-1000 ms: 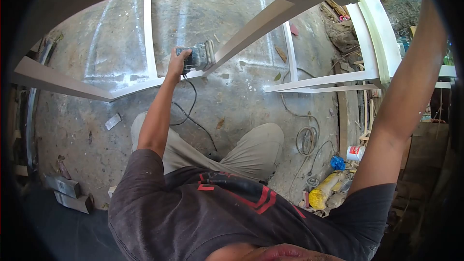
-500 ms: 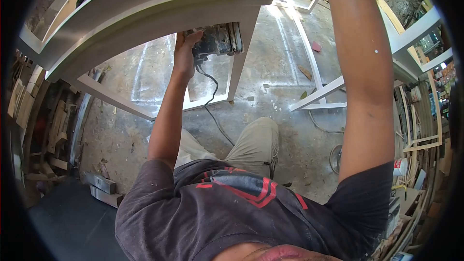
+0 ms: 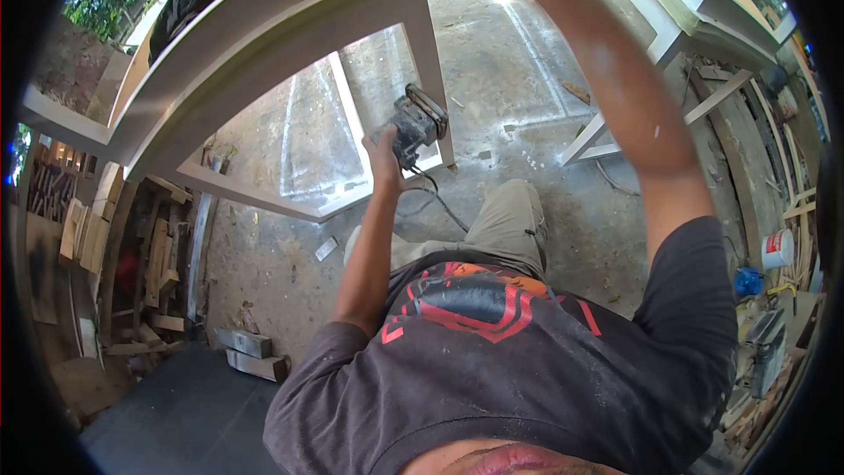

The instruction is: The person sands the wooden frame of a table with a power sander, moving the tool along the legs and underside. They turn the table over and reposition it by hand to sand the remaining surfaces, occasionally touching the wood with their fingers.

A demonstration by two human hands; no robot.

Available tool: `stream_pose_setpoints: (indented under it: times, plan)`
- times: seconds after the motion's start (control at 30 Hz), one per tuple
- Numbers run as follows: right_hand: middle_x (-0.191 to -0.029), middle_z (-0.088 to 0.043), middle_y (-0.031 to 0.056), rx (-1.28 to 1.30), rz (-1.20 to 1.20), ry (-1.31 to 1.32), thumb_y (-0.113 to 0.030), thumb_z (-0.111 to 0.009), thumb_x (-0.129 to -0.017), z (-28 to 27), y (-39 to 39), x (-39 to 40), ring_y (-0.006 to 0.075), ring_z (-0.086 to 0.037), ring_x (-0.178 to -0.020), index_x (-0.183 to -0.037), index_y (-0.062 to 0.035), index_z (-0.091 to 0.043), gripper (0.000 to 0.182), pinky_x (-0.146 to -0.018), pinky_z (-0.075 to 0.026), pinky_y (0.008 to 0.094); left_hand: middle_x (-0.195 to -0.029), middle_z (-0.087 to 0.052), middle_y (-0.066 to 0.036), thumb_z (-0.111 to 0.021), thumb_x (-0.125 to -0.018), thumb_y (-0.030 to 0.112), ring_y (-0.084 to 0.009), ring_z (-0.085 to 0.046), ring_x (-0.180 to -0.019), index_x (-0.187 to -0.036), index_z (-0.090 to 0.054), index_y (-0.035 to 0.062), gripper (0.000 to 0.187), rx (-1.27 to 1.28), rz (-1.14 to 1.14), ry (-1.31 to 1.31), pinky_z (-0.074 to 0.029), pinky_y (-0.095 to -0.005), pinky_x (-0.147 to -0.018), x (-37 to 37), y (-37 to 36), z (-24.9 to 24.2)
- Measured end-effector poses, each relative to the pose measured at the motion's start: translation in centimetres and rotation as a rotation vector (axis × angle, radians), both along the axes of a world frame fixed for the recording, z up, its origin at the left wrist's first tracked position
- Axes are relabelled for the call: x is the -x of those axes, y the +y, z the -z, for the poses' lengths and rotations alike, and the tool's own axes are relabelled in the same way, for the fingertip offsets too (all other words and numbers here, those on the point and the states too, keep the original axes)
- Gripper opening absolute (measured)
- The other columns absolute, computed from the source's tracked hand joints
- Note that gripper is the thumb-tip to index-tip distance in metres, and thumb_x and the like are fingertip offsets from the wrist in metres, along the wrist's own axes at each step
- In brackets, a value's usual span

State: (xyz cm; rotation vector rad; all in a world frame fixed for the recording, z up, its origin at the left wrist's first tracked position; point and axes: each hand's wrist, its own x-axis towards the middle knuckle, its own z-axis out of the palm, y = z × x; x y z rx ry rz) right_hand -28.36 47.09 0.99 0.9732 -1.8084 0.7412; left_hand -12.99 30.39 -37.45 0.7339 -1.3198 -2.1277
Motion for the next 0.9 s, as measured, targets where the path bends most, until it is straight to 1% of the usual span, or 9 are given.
stream_pose_setpoints:
  times: [0.07,0.1,0.17,0.3,0.47,0.57,0.6,0.7,0.9]
  plan:
    - [-0.12,-0.067,0.0279,-0.116,-0.364,-0.21,-0.033,-0.063,-0.099,8.5,2.5,-5.4,0.0357,-0.069,-0.11,-0.126,0.0036,-0.06,0.046,-0.093,-0.055,0.0487,-0.116,-0.056,-0.016,-0.072,-0.093,0.027,-0.0248,-0.066,-0.094,-0.133,-0.035,0.0074,0.058,-0.08,-0.036,0.035,-0.06,-0.0376,-0.065,-0.5,1.5,-0.3]
    - [-0.13,-0.06,0.0319,-0.343,-0.416,-0.467,-0.034,-0.065,-0.098,12.4,4.1,-6.9,0.0437,-0.061,-0.122,-0.142,0.0015,-0.049,0.058,-0.1,-0.051,0.0512,-0.117,-0.057,-0.015,-0.074,-0.093,0.026,-0.024,-0.066,-0.096,-0.133,-0.034,0.0078,0.06,-0.121,-0.063,0.072,-0.06,-0.0377,-0.068,-0.5,2.1,-0.5]
    - [-0.135,-0.049,0.0238,-0.523,-0.468,-0.712,-0.03,-0.07,-0.094,20.7,5.5,-9.1,0.0405,-0.054,-0.123,-0.147,-0.0068,-0.049,0.062,-0.105,-0.048,0.0483,-0.119,-0.057,-0.014,-0.077,-0.091,0.024,-0.0226,-0.065,-0.099,-0.133,-0.034,0.0086,0.062,-0.132,-0.109,0.119,-0.059,-0.0369,-0.077,-0.5,3.3,-1.1]
    - [-0.141,-0.042,0.0214,-0.453,-0.33,-0.406,-0.02,-0.072,-0.09,30.7,4.8,-11.2,0.0379,-0.051,-0.125,-0.153,-0.0071,-0.044,0.07,-0.097,-0.05,0.05,-0.12,-0.057,-0.015,-0.078,-0.094,0.023,-0.0217,-0.063,-0.104,-0.135,-0.031,0.0076,0.065,-0.129,-0.078,0.119,-0.057,-0.0356,-0.087,-1.5,6.6,-6.3]
    - [-0.14,-0.041,0.0226,-0.098,-0.33,-0.295,-0.019,-0.077,-0.085,33.2,3.5,-8.9,0.0384,-0.054,-0.121,-0.155,-0.0155,-0.042,0.079,-0.093,-0.053,0.0469,-0.129,-0.051,-0.017,-0.067,-0.103,0.032,-0.0213,-0.06,-0.11,-0.139,-0.027,0.0038,0.061,0.174,-0.054,0.018,-0.055,-0.0344,-0.09,-2.2,9.9,-10.8]
    - [-0.139,-0.041,0.0223,0.117,-0.418,-0.448,-0.023,-0.084,-0.08,32.7,3.2,-8.2,0.0418,-0.055,-0.119,-0.153,-0.0156,-0.044,0.083,-0.094,-0.055,0.0476,-0.129,-0.05,-0.019,-0.065,-0.105,0.031,-0.0236,-0.06,-0.111,-0.143,-0.028,0.0035,0.06,0.754,0.118,-0.22,-0.054,-0.0356,-0.093,-3.0,8.6,-11.3]
    - [-0.14,-0.041,0.0228,0.148,-0.435,-0.496,-0.023,-0.082,-0.082,32.2,3.6,-8.0,0.0416,-0.057,-0.117,-0.155,-0.0174,-0.04,0.084,-0.091,-0.057,0.0475,-0.128,-0.053,-0.017,-0.061,-0.107,0.029,-0.0238,-0.061,-0.111,-0.139,-0.043,-0.0012,0.048,1.048,0.145,-0.29,-0.053,-0.0364,-0.095,-2.8,9.1,-12.8]
    - [-0.136,-0.04,0.0242,0.316,-0.486,-0.642,-0.02,-0.088,-0.075,32.3,4.4,-6.7,0.0439,-0.057,-0.118,-0.153,-0.0123,-0.038,0.094,-0.091,-0.059,0.0488,-0.129,-0.058,-0.016,-0.058,-0.108,0.027,-0.022,-0.062,-0.113,-0.131,-0.057,-0.0058,0.04,1.042,0.492,-0.383,-0.052,-0.0366,-0.097,-1.8,8.5,-17.5]
    - [-0.127,-0.042,0.0204,0.518,-0.589,-1.003,-0.009,-0.088,-0.068,35.8,5.4,-3.4,0.0385,-0.056,-0.116,-0.154,-0.006,-0.031,0.103,-0.101,-0.05,0.044,-0.141,-0.058,-0.02,-0.037,-0.114,0.039,-0.0255,-0.058,-0.129,-0.152,-0.038,-0.0025,0.056,0.881,0.068,-0.089,-0.045,-0.0386,-0.107,4.8,2.7,-17.0]
